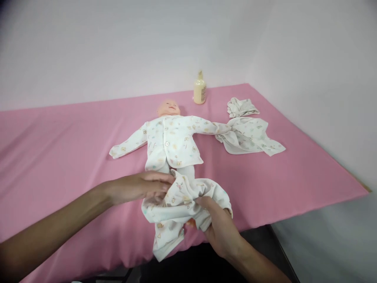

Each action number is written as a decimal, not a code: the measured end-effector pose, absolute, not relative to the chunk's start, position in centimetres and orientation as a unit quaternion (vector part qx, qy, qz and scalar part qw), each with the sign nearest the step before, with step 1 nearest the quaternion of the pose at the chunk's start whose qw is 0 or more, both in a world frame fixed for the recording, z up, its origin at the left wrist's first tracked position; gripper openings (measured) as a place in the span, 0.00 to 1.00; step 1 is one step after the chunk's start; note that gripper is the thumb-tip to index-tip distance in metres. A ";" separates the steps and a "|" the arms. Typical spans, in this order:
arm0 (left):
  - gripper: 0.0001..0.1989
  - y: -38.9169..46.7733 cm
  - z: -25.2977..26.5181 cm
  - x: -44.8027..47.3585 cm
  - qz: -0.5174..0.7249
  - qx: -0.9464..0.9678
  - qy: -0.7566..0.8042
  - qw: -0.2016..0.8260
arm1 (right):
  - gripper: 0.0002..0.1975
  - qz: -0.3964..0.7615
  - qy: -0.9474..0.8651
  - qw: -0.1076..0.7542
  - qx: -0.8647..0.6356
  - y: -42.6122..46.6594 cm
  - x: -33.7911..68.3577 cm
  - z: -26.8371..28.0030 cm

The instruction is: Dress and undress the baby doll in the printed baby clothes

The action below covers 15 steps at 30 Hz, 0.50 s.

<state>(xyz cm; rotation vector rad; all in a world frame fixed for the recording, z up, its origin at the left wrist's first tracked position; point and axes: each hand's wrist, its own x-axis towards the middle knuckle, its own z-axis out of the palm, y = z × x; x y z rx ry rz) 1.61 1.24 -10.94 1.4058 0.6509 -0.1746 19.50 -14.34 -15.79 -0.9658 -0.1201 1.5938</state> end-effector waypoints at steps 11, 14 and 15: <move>0.13 -6.1 -8.4 -0.2 0.058 0.917 0.211 0.335 | 0.18 0.732 -0.065 0.570 -0.368 -13.4 18.0 -14.0; 0.12 -4.1 -8.1 0.0 0.099 0.942 0.243 0.210 | 0.22 0.701 -0.056 0.586 -0.404 -13.8 17.4 -13.8; 0.12 -3.0 -8.2 0.5 0.102 0.950 0.244 0.166 | 0.23 0.693 -0.054 0.590 -0.411 -14.1 17.1 -13.7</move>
